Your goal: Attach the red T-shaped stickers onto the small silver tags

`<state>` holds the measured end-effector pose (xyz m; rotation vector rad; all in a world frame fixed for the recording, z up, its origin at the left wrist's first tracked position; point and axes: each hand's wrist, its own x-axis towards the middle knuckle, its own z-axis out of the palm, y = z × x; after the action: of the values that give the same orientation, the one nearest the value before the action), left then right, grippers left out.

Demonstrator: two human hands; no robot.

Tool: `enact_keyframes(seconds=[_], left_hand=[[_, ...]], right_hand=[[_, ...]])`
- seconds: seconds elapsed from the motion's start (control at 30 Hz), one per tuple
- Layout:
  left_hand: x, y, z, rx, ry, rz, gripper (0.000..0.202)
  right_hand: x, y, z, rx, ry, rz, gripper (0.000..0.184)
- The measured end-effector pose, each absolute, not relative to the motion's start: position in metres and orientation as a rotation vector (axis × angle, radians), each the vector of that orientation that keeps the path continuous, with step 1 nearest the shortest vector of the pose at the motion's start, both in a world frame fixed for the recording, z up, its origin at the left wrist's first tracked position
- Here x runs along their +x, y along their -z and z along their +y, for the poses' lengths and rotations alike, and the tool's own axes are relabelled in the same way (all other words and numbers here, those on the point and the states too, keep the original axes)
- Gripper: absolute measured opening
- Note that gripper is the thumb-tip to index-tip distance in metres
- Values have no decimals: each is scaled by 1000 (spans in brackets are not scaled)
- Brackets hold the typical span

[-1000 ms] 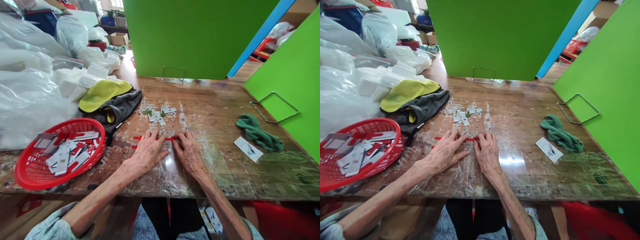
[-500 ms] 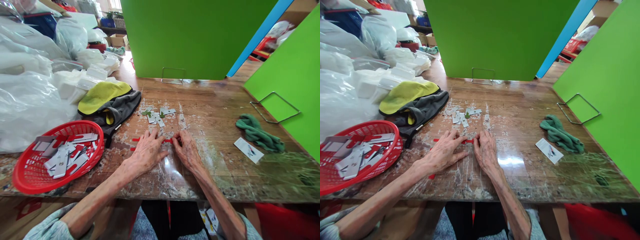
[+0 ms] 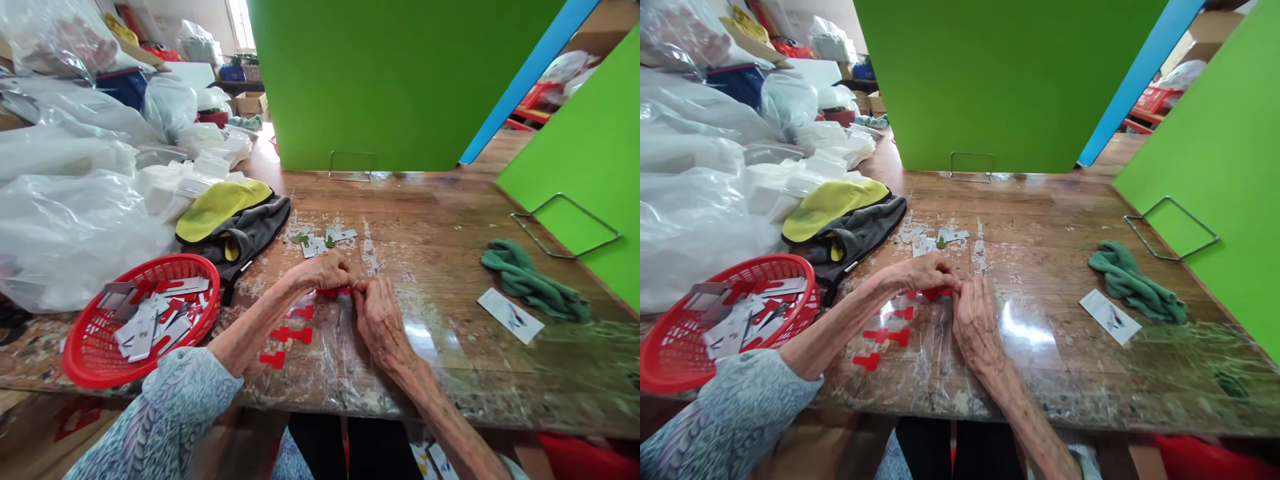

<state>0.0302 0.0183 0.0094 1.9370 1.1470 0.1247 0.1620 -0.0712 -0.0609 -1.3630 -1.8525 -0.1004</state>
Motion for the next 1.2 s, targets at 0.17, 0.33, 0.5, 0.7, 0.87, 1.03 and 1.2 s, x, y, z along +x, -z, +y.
enact_keyframes(seconds=[0.17,0.33,0.5,0.7,0.87,1.03,1.2], left_hand=[[32,-7,18,1976,-173,1143,19],[31,-17,3,2050,-440,1312,20],[8,-31,-36,1877,-476,1156,37],[-8,-25,-71,1472,-413,983,30],[-8,-23,-79,1445,-434,1059,34],[-7,-24,-80,1442,-480,1066,34],[-3,-19,-86,1521,-463,1025,30]], right_hand=[[155,53,-90,-1280,105,-1887,21],[161,34,-111,-1294,-21,-1827,17],[170,12,-120,-1407,-474,-1627,14],[165,10,-127,-1404,-948,-1411,19],[158,14,-127,-1375,-1040,-1121,38],[159,12,-129,-1395,-1114,-1153,42],[163,9,-131,-1326,-1282,-1224,34]])
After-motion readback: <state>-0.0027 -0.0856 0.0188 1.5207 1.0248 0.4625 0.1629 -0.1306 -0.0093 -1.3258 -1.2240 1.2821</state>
